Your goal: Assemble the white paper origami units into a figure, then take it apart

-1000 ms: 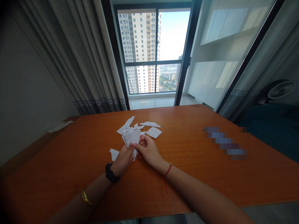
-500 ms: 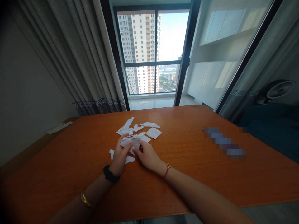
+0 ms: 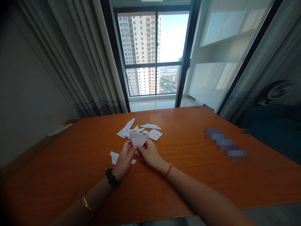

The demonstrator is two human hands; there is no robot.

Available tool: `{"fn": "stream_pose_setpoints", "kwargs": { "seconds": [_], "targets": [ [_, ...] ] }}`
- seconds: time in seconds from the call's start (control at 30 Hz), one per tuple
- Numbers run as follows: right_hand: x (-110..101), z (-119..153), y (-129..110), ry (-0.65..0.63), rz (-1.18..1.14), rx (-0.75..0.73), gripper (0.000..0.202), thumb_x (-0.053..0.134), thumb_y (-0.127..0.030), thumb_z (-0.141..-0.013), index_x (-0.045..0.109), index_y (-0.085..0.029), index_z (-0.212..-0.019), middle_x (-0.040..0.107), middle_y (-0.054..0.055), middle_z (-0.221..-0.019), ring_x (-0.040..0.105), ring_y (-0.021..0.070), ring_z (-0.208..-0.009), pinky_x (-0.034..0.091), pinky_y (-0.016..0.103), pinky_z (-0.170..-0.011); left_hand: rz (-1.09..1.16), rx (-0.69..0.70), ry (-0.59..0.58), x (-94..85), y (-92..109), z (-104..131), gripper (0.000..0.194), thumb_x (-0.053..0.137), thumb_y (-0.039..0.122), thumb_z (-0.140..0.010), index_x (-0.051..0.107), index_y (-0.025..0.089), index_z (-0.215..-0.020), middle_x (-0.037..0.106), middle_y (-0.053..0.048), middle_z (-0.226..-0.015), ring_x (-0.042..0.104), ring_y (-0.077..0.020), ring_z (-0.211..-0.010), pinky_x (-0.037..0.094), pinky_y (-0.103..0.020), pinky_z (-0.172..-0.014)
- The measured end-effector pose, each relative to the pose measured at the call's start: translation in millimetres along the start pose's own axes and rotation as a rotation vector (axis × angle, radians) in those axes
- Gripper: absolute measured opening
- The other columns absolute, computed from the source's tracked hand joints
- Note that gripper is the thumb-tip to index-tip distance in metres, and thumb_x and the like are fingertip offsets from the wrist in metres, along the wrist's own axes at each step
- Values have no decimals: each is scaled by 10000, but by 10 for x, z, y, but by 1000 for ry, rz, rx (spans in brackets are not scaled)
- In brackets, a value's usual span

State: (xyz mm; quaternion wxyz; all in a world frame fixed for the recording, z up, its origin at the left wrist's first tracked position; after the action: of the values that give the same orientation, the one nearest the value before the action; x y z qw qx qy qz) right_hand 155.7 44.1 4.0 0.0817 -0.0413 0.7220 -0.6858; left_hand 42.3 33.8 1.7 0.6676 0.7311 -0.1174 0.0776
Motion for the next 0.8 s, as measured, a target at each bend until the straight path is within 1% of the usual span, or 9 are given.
{"fn": "stream_pose_setpoints", "kwargs": {
  "seconds": [0.07, 0.13, 0.2, 0.27, 0.33, 0.37, 0.47, 0.53, 0.8],
  "targets": [
    [-18, -17, -38, 30, -130, 26, 210, 630, -350, -727, 530, -182, -805, 577, -21, -586, 509, 133, -492, 386, 257, -492, -75, 25, -36, -11, -6, -5, 306, 632, 314, -783, 536, 162, -1030, 642, -82, -977, 610, -145, -789, 479, -251, -702],
    [-48, -33, -76, 41, -187, 14, 254, 678, -359, -683, 544, -168, -781, 595, -5, -632, 529, 139, -570, 408, 265, -557, -187, 19, -89, -22, -23, -6, 244, 591, 361, -816, 559, 167, -959, 631, -44, -820, 583, -125, -653, 460, -230, -608],
    [-123, -58, -100, 76, -191, -17, 325, 724, -353, -639, 560, -158, -840, 626, 18, -741, 553, 153, -661, 433, 279, -633, -292, 14, -102, -47, -21, -3, 219, 543, 393, -841, 573, 181, -887, 578, 0, -686, 509, -108, -514, 392, -210, -495],
    [-278, -90, -129, 204, -126, -80, 478, 771, -339, -582, 551, -166, -970, 629, 37, -884, 559, 163, -739, 446, 289, -687, -384, 46, -65, -78, 28, -2, 206, 516, 387, -853, 587, 194, -858, 533, 21, -632, 456, -109, -473, 338, -209, -465],
    [-446, -124, -178, 312, 12, -153, 573, 791, -343, -556, 543, -187, -1049, 608, 37, -956, 545, 159, -754, 442, 283, -687, -482, 107, -35, -91, 104, -1, 182, 513, 357, -852, 607, 200, -846, 528, 17, -625, 465, -132, -521, 336, -219, -502],
    [-496, -147, -198, 289, 92, -166, 534, 781, -360, -573, 565, -190, -1031, 607, 29, -933, 534, 154, -734, 433, 275, -668, -528, 143, -28, -90, 143, 1, 170, 516, 338, -850, 615, 201, -838, 543, 7, -641, 485, -147, -568, 347, -227, -537],
    [-506, -203, -206, 18, 237, -136, 294, 671, -420, -709, 632, -170, -858, 601, -1, -747, 505, 143, -648, 395, 253, -596, -621, 224, -36, -75, 217, 15, 155, 504, 309, -860, 617, 204, -839, 609, -28, -757, 538, -187, -716, 368, -253, -643],
    [-469, -205, -193, -87, 269, -138, 269, 609, -423, -771, 632, -157, -793, 592, -6, -684, 500, 141, -630, 383, 248, -581, -651, 235, -58, -68, 220, 29, 165, 484, 316, -877, 607, 206, -866, 619, -37, -808, 547, -198, -760, 368, -265, -683],
    [-368, -171, -159, -62, 203, -221, 262, 600, -377, -795, 625, -152, -928, 639, 26, -873, 557, 170, -769, 433, 268, -676, -757, 223, -113, -61, 222, 29, 203, 424, 341, -912, 567, 197, -897, 602, -28, -792, 533, -193, -732, 349, -274, -669]
  ]
}}
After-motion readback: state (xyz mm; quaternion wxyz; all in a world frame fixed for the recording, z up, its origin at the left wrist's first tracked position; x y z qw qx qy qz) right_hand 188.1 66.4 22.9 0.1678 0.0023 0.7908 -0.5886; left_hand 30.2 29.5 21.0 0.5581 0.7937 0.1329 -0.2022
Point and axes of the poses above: each hand's wrist, its own z-axis away from the middle knuckle, its own x-axis out of the palm, y = z × x, the point moved 4 cm from there along -z, towards the middle knuckle
